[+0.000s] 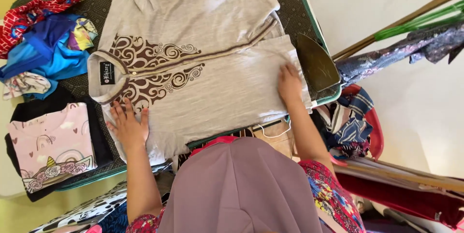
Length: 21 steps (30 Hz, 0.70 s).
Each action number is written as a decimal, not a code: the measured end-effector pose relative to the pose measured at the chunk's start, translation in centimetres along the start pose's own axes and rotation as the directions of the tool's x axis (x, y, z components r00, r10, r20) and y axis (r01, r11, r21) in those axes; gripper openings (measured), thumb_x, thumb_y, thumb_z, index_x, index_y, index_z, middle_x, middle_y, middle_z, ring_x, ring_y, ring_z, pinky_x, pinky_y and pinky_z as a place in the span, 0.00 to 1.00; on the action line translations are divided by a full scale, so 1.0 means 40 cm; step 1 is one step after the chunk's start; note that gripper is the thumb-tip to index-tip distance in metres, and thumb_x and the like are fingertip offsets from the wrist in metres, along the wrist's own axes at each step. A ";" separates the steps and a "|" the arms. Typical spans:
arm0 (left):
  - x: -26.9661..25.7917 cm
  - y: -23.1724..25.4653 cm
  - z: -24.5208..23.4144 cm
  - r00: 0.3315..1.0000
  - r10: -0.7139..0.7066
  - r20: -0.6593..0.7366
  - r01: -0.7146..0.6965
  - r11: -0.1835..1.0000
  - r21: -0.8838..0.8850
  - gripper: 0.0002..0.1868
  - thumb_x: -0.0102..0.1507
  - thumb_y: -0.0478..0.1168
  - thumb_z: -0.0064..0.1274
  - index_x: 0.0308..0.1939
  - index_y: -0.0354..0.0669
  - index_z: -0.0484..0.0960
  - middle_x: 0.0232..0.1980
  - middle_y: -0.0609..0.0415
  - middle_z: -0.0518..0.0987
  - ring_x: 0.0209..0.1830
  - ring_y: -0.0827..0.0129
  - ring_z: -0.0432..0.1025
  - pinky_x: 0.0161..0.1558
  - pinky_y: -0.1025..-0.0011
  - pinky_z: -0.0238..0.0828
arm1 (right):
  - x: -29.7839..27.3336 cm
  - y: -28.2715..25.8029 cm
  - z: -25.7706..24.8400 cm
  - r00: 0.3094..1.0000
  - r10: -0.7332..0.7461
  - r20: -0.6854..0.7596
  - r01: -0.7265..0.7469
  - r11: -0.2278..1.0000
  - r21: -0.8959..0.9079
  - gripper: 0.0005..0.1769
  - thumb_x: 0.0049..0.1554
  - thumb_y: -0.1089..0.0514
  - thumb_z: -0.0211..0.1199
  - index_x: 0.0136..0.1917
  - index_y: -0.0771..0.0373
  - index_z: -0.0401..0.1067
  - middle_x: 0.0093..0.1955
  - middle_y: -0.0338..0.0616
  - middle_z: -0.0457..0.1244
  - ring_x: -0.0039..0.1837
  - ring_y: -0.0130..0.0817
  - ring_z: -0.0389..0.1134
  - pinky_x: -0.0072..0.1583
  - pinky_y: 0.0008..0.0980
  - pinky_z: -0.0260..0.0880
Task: Ironing a shirt on an ironing board and then folding it neatly
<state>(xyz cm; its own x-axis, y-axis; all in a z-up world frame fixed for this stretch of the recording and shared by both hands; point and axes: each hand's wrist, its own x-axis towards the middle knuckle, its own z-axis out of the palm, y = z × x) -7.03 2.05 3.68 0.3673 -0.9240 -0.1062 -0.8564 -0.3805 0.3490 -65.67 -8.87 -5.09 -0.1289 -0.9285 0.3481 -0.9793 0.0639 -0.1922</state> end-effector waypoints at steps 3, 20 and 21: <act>0.003 -0.004 0.009 1.000 -0.003 -0.011 0.003 1.000 0.009 0.43 0.69 0.75 0.29 0.82 0.60 0.52 0.86 0.48 0.43 0.86 0.53 0.35 0.77 0.36 0.21 | -0.111 0.086 0.008 0.986 0.156 -0.065 -0.168 0.946 -0.277 0.18 0.60 0.42 0.62 0.60 0.46 0.76 0.62 0.38 0.66 0.62 0.41 0.67 0.55 0.42 0.71; 0.064 0.318 0.099 0.928 0.361 0.093 -0.369 0.926 0.084 0.38 0.70 0.74 0.21 0.79 0.70 0.60 0.85 0.54 0.52 0.85 0.48 0.41 0.75 0.32 0.30 | 0.006 -0.545 0.006 0.729 -0.606 0.319 0.485 0.785 0.384 0.20 0.65 0.39 0.47 0.65 0.43 0.68 0.73 0.36 0.59 0.79 0.38 0.53 0.78 0.54 0.43; 0.075 0.296 0.090 0.940 0.333 0.074 -0.339 0.938 0.076 0.42 0.68 0.79 0.16 0.78 0.70 0.61 0.84 0.55 0.53 0.84 0.47 0.42 0.75 0.32 0.31 | 0.029 -0.521 0.032 0.773 -0.576 0.264 0.450 0.793 0.411 0.16 0.61 0.42 0.56 0.48 0.46 0.82 0.62 0.37 0.70 0.72 0.38 0.64 0.74 0.57 0.53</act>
<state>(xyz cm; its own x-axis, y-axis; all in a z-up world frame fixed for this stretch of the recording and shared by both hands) -17.39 -5.37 4.14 0.0329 -0.9981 -0.0520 -0.9552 -0.0467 0.2924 -45.22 -11.76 -1.86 0.5059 -0.8516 0.1376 -0.7701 -0.5177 -0.3727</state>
